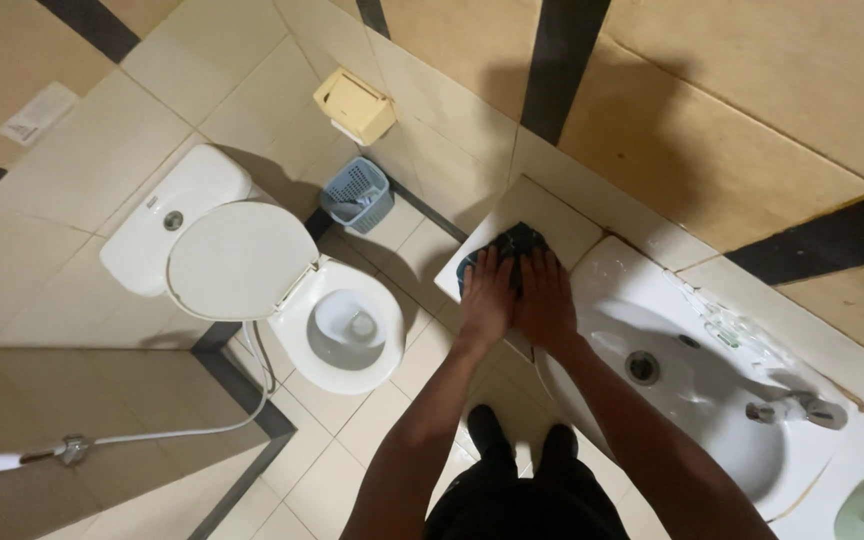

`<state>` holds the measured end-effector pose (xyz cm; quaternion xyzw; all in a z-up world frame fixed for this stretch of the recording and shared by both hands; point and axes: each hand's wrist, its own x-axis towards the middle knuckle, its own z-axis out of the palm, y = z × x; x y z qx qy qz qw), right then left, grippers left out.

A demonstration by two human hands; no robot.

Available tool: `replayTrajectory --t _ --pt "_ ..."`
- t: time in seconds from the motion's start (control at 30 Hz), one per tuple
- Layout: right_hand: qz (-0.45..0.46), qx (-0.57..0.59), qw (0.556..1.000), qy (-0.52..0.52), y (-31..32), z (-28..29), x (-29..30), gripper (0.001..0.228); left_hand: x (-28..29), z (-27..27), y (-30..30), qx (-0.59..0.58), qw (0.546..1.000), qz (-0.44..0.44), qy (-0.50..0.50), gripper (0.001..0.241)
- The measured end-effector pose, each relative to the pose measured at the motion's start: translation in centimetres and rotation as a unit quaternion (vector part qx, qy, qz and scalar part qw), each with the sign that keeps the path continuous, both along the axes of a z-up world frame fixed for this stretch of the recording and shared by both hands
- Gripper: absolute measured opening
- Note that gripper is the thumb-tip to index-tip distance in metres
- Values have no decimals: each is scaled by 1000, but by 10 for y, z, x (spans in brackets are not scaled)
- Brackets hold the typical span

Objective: The person wipes the sink counter with a blue cloth, then uses a handheld bidet sprayer to rinse the toilet bowl and spray the tiled floor. The person moves around the small bathroom to cover different areas of the floor with water.

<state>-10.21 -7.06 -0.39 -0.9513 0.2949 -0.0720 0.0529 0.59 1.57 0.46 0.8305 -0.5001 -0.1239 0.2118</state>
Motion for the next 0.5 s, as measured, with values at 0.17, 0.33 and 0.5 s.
replayTrajectory --t 0.17,0.33,0.5 --pt "-10 31 999 -37 -9 -10 8 70 8 13 -6 0 1000 0 14 61" --pt "-38 77 996 -14 -26 15 34 68 30 16 -26 11 1000 2 0 65" --pt "-9 12 998 -59 -38 -7 41 67 41 4 -37 19 998 -24 -46 71"
